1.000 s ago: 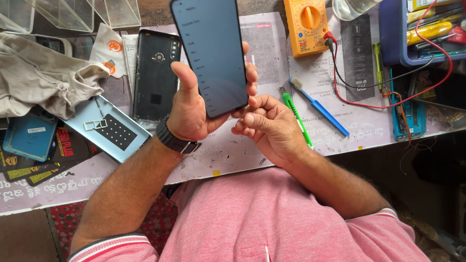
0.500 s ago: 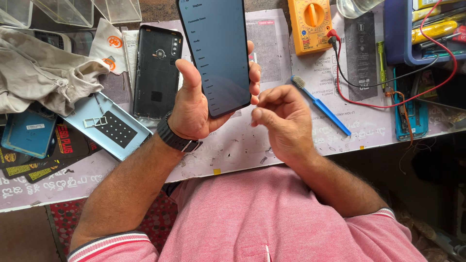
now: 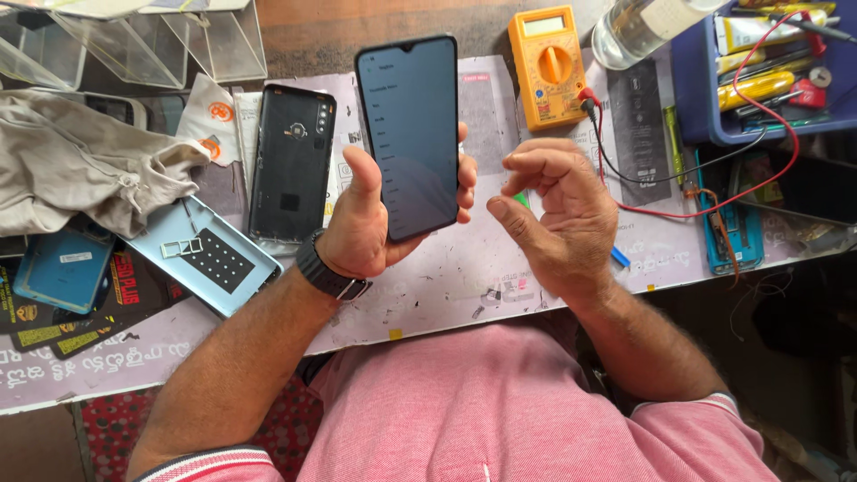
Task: The person cleans a small green circuit board with a spray and a toothbrush. They then insert the board into the bottom of a disassembled smartphone and connect a ribbon cable. Finally, they test the phone's screen and dial pad functionality.
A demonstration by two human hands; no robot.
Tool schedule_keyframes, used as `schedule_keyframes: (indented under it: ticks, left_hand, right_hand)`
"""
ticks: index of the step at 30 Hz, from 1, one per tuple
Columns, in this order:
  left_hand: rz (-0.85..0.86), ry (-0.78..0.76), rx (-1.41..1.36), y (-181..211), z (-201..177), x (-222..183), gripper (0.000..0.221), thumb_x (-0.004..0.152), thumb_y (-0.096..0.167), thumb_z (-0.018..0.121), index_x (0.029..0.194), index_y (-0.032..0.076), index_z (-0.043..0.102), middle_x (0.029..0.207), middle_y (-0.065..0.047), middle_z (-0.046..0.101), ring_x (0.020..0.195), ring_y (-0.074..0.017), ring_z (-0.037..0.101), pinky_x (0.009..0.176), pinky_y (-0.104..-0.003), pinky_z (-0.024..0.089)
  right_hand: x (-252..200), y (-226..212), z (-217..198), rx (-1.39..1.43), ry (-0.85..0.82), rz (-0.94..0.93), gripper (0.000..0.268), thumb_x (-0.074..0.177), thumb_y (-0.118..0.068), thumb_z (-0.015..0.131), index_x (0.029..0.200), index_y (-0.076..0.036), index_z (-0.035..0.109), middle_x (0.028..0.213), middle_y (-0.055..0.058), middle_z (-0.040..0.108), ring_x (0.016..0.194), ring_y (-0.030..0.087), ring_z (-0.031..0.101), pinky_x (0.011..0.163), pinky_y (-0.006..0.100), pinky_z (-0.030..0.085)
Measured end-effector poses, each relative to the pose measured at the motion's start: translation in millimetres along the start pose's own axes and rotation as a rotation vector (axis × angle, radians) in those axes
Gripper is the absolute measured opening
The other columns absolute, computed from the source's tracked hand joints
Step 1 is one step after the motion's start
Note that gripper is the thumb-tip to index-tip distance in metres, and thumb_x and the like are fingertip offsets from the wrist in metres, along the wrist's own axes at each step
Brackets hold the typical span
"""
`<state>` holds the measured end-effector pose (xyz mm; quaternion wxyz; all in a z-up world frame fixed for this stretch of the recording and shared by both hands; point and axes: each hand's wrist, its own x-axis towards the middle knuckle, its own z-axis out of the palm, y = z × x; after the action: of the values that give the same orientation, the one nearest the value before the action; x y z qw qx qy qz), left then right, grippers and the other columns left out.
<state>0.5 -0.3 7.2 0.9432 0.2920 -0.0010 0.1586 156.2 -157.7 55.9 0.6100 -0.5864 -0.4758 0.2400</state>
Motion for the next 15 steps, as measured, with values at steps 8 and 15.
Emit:
schedule_keyframes:
  ticks: [8, 15]
  left_hand:
    - [-0.011, 0.012, -0.004, 3.3, 3.5, 0.5, 0.109, 0.083, 0.083, 0.056, 0.154, 0.001, 0.041, 0.127, -0.012, 0.061, 0.114, -0.0218, 0.062, 0.103, -0.041, 0.055]
    - [0.058, 0.034, -0.041, 4.0, -4.0, 1.1, 0.107, 0.086, 0.082, 0.055, 0.154, 0.001, 0.040, 0.121, -0.013, 0.062, 0.109, -0.0213, 0.063, 0.098, -0.039, 0.055]
  right_hand:
    - [23.1, -7.3, -4.9, -0.054, -0.043, 0.009, 0.045, 0.095, 0.005, 0.077, 0.135, 0.002, 0.056, 0.129, 0.009, 0.058, 0.108, 0.013, 0.061, 0.101, 0.026, 0.053]
    - [-11.2, 18.1, 15.2, 0.278, 0.077, 0.171, 0.027, 0.101, 0.001, 0.076, 0.119, -0.001, 0.056, 0.109, 0.008, 0.063, 0.093, 0.014, 0.066, 0.087, 0.031, 0.059]
